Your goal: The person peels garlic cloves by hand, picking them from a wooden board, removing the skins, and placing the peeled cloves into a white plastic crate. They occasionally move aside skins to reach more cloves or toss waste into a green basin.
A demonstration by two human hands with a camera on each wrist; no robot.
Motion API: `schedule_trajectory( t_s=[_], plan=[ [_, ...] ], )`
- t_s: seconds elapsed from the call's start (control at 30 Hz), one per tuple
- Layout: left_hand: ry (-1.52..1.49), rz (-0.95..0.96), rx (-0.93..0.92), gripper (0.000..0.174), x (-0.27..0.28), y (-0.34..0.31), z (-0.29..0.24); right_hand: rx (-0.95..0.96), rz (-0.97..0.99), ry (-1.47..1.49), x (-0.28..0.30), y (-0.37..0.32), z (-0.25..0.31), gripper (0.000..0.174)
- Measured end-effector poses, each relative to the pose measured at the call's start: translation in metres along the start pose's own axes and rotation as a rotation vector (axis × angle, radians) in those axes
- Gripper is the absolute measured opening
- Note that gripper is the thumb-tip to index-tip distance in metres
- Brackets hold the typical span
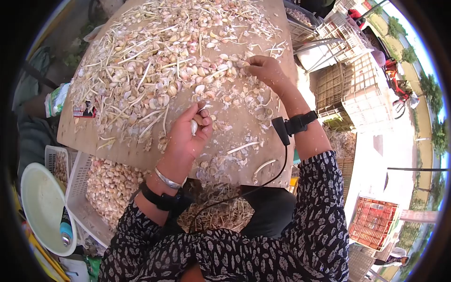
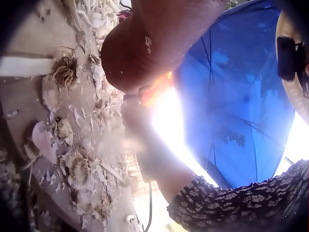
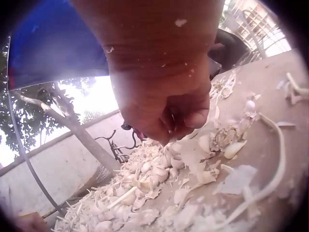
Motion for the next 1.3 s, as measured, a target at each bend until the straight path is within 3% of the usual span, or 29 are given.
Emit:
schedule_trajectory(
  t_s=[0.03,0.07,0.13,0.2,0.23,0.27,0.3,0.33,0.37,0.4,0.63,0.73,0.8,0.83,0.87,0.9,0.93,0.97,1.03,1.07,1.13,1.2,1.27,1.3],
  plan=[
    [-0.003,-0.001,-0.003,0.015,-0.003,-0.001,0.002,-0.074,0.086,0.218,0.001,-0.018,0.018,0.025],
    [-0.007,-0.026,-0.011,0.016,-0.006,-0.001,0.005,-0.073,0.088,0.217,0.002,-0.035,0.035,0.025],
    [-0.020,-0.046,-0.027,0.016,-0.007,-0.003,0.006,0.010,0.143,0.461,0.002,-0.067,0.079,0.023],
    [0.035,0.005,-0.006,0.018,-0.004,-0.003,0.010,0.166,0.206,0.517,0.005,-0.108,0.134,0.027],
    [0.025,0.006,-0.011,0.018,-0.003,-0.001,0.010,0.448,0.309,0.779,0.004,-0.124,0.166,0.028],
    [0.025,0.007,0.004,0.018,-0.003,-0.002,0.011,0.792,0.377,0.635,0.010,-0.133,0.189,0.026],
    [0.025,0.003,0.018,0.019,-0.002,-0.005,0.012,0.945,0.297,0.703,0.008,-0.143,0.213,0.019],
    [0.027,0.005,0.025,0.019,-0.003,-0.006,0.010,0.886,0.359,1.023,0.001,-0.160,0.228,0.019],
    [0.032,0.009,0.033,0.019,-0.003,-0.007,0.009,1.100,0.266,1.007,-0.001,-0.161,0.243,0.015],
    [0.039,0.012,0.038,0.019,-0.002,-0.009,0.007,1.106,0.272,1.015,0.000,-0.162,0.243,0.015],
    [-0.075,0.151,0.049,0.022,0.002,-0.022,-0.001,0.925,0.235,0.867,0.001,-0.173,0.235,0.015],
    [-0.162,0.038,0.001,0.033,-0.006,-0.036,-0.006,0.835,0.197,0.787,0.001,-0.173,0.231,0.017],
    [-0.071,0.087,-0.051,0.037,-0.003,-0.038,-0.008,0.768,0.091,0.279,-0.017,-0.140,0.207,0.019],
    [-0.146,0.138,-0.015,0.035,-0.003,-0.041,-0.012,0.511,0.167,0.208,-0.022,-0.126,0.184,0.022],
    [-0.224,0.188,0.018,0.032,-0.005,-0.042,-0.016,0.528,-0.014,0.052,-0.023,-0.096,0.146,0.026],
    [-0.205,0.042,-0.034,0.024,-0.005,-0.042,-0.019,0.191,-0.113,0.171,-0.016,-0.065,0.112,0.019],
    [-0.205,0.047,-0.031,0.024,-0.003,-0.040,-0.022,-0.024,-0.263,0.098,-0.008,-0.030,0.071,0.016],
    [-0.205,0.056,-0.020,0.020,0.000,-0.038,-0.026,-0.071,-0.293,0.024,0.001,0.005,0.029,0.018],
    [-0.181,0.031,-0.006,0.016,0.003,-0.035,-0.027,0.023,-0.307,-0.428,0.008,0.048,-0.010,0.023],
    [-0.179,0.032,-0.008,0.016,0.003,-0.034,-0.027,0.024,-0.308,-0.426,0.004,0.060,-0.014,0.023],
    [-0.186,0.047,0.030,0.015,0.003,-0.033,-0.025,0.193,-0.142,-0.842,-0.012,0.082,-0.020,0.023],
    [-0.201,0.046,0.041,0.014,0.003,-0.034,-0.025,0.184,-0.083,-0.930,-0.016,0.096,-0.016,0.022],
    [-0.203,0.048,0.034,0.014,0.006,-0.033,-0.024,-0.019,0.073,-0.890,-0.006,0.088,0.012,0.021],
    [-0.205,0.055,0.035,0.014,0.006,-0.033,-0.024,-0.019,0.068,-0.896,-0.002,0.077,0.018,0.021]
  ],
)
Point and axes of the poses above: each hand's wrist, its own y-axis towards the middle knuckle, its own x-axis out of the back of the hand, z = x × y, the point moved 2 cm from there along y, towards the middle knuckle, and after that the axes turned 10 degrees about -y, right-handed, at the moved point
